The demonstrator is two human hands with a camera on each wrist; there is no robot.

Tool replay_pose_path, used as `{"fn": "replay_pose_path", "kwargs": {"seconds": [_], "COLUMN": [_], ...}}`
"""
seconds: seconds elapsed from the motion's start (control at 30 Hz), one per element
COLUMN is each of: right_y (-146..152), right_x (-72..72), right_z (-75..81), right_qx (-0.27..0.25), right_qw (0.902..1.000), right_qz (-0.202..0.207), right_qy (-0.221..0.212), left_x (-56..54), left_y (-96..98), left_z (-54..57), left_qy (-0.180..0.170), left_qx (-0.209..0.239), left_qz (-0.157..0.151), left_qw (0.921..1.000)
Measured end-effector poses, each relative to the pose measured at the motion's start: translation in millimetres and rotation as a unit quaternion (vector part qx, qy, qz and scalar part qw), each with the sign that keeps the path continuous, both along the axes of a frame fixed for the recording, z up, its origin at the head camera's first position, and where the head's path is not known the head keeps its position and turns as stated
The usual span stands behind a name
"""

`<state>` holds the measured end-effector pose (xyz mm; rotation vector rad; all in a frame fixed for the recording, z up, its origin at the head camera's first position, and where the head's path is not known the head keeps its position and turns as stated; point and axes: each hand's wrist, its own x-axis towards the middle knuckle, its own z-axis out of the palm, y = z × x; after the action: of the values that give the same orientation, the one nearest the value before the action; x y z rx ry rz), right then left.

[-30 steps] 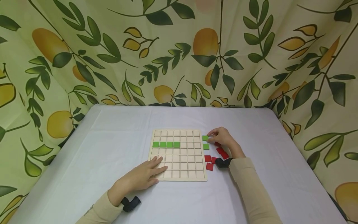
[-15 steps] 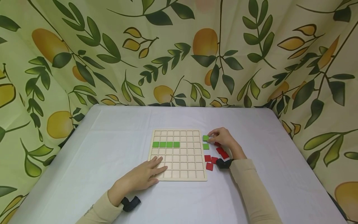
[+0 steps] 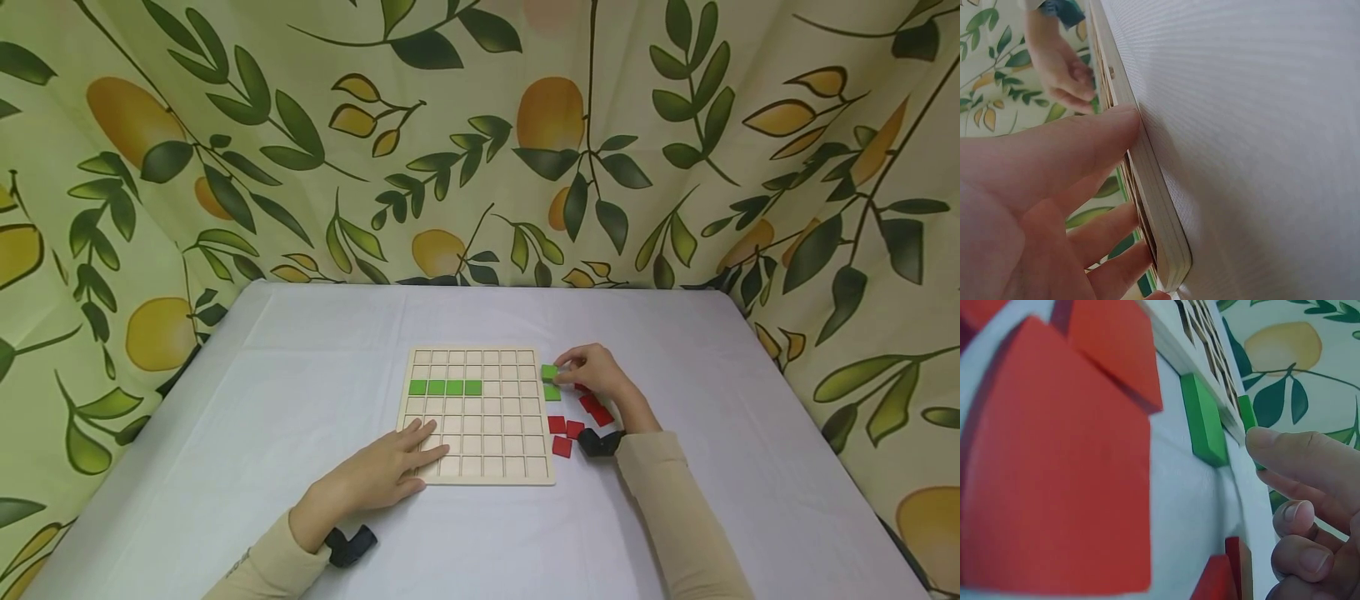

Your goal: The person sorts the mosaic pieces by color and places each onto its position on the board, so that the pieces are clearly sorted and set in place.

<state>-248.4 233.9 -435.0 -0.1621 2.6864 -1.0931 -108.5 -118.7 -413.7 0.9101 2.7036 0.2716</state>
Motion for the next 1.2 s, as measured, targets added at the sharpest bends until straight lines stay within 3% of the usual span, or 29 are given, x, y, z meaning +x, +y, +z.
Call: {"fn": "replay_pose_path", "kwargs": {"seconds": [0.37,0.6,1.2], "right_y": [-5.4,-12.3,-26.8], "right_x": [3.9,5.3,9.7], "right_z": [-2.6,-2.6,-0.7], "right_qx": [-0.024,-0.034,-0.048], "right_qw": [0.9993,0.9993,0.9982], "right_qz": [0.021,0.014,0.027], "right_qy": [0.019,0.004,0.025], "left_x": [0.3,0.4,-0.8], "left_y": [0.2,0.2,0.5], "left_z": [0.2,1.1,-1.9], "left_qy": [0.001,0.005,0.001], "left_qx": [-0.002,-0.004,0.004], "left_qz": [0.001,-0.001,0.006], "left_qw": [1.0000,1.0000,1.0000]}}
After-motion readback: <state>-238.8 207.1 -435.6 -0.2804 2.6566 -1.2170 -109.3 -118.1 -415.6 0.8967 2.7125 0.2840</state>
